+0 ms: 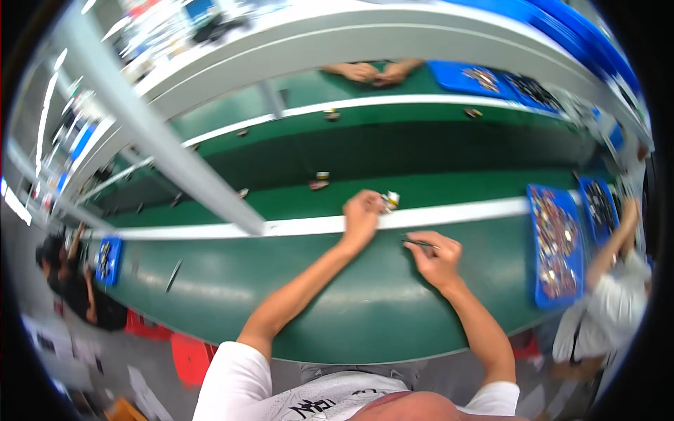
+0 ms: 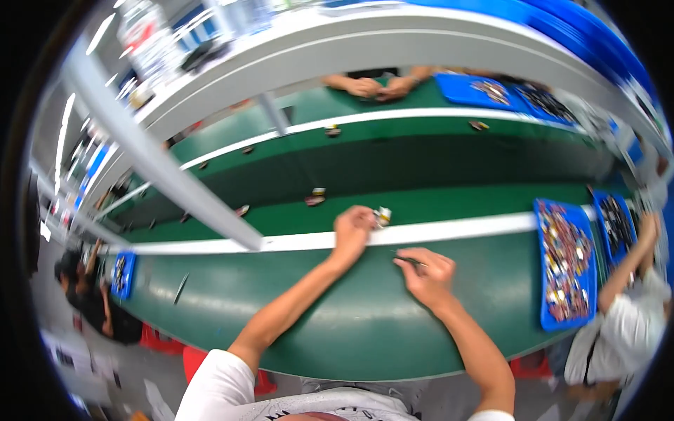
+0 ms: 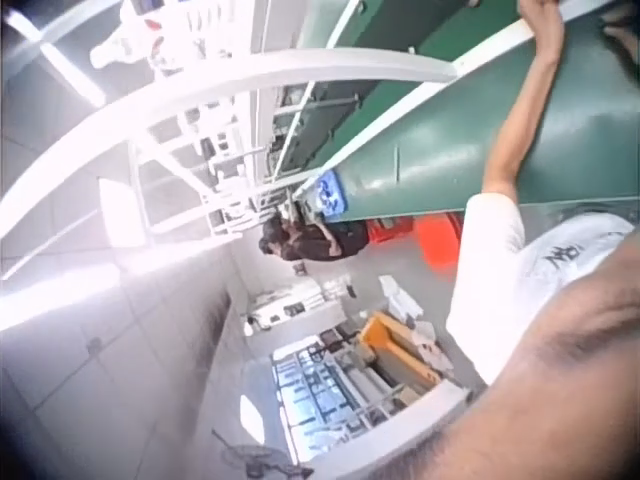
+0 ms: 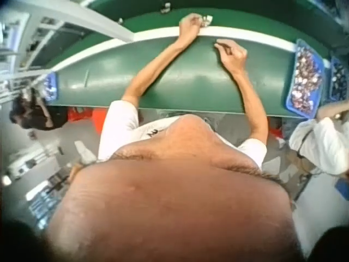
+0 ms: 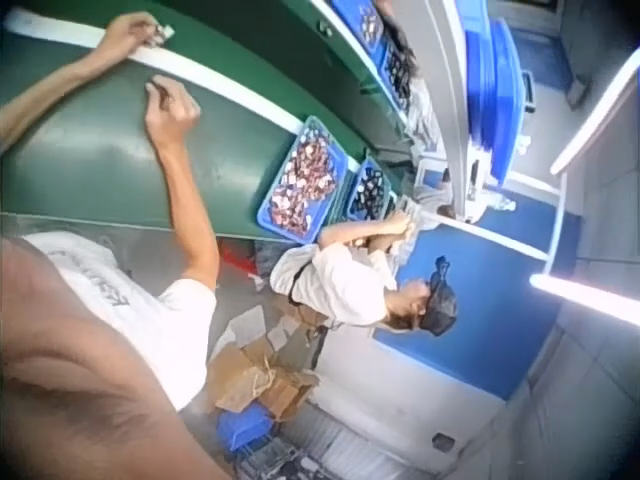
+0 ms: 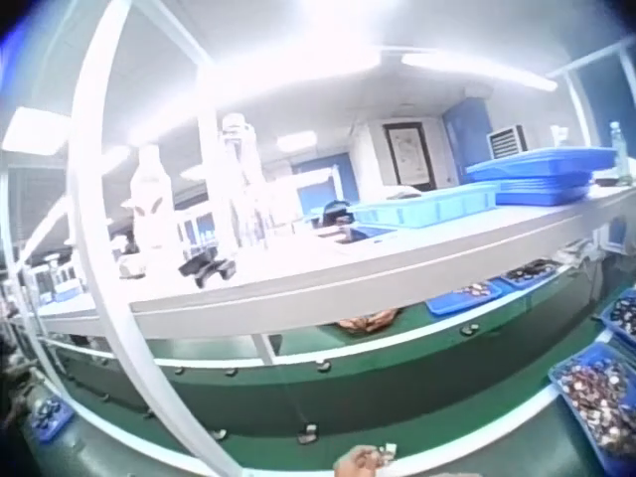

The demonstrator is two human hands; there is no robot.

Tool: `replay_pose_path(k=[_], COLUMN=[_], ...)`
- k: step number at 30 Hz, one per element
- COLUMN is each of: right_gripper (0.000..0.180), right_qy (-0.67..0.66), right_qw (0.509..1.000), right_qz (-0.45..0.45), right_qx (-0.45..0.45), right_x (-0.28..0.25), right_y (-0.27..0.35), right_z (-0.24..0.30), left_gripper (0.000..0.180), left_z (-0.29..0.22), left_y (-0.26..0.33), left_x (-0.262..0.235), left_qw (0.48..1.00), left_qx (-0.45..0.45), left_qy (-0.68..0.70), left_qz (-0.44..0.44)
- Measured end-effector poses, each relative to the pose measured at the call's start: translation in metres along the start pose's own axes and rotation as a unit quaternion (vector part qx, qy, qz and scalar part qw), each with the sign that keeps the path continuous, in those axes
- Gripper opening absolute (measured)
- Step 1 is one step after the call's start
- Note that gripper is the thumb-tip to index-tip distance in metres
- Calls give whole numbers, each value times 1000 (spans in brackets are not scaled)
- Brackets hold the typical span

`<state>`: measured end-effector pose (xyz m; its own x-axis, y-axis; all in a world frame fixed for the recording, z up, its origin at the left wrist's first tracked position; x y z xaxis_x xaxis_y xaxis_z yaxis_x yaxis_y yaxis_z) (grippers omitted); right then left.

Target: Assembling small electronic components using tweezers on a production line.

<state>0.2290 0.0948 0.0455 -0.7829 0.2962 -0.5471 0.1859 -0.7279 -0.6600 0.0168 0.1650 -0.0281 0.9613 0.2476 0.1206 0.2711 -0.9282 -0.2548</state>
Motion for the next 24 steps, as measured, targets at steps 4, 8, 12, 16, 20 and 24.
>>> replay_pose_path(k=[4, 8, 12, 16, 20, 24], right_gripper=[18, 19, 17, 16, 15, 16], right_qy=[17, 11, -9, -11, -1, -16], right_qw=[999, 999, 997, 996, 997, 997], right_qz=[17, 26, 53, 62, 56, 51], right_qx=[38, 42, 55, 63, 48, 61], right_x=[2, -3, 9, 12, 8, 11], right_y=[5, 8, 11, 9, 6, 11], right_z=[-2, -1, -5, -5, -1, -10], left_gripper=[11, 10, 6, 8, 9, 9], left_z=[-20, -22, -27, -26, -29, -30], left_y=[27, 24, 31, 25, 25, 27], left_x=[-11, 2, -9, -9, -5, -7], left_qw=[999, 994, 995, 997, 997, 997], left_qx=[21, -10, -3, 3, 0, -6], left_qy=[45, 108, 104, 73, 78, 75], left_qz=[6, 20, 0, 17, 17, 11])
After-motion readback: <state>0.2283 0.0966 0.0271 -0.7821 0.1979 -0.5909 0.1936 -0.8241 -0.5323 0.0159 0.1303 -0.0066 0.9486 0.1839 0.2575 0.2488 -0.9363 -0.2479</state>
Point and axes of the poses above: each hand's wrist, its own y-axis away from the middle knuckle, its own x-axis out of the palm, z = x × y, the point moved 7 cm from there along -y, towards the middle knuckle, and after that the axes turned 14 degrees about y, right-handed, at the moved point
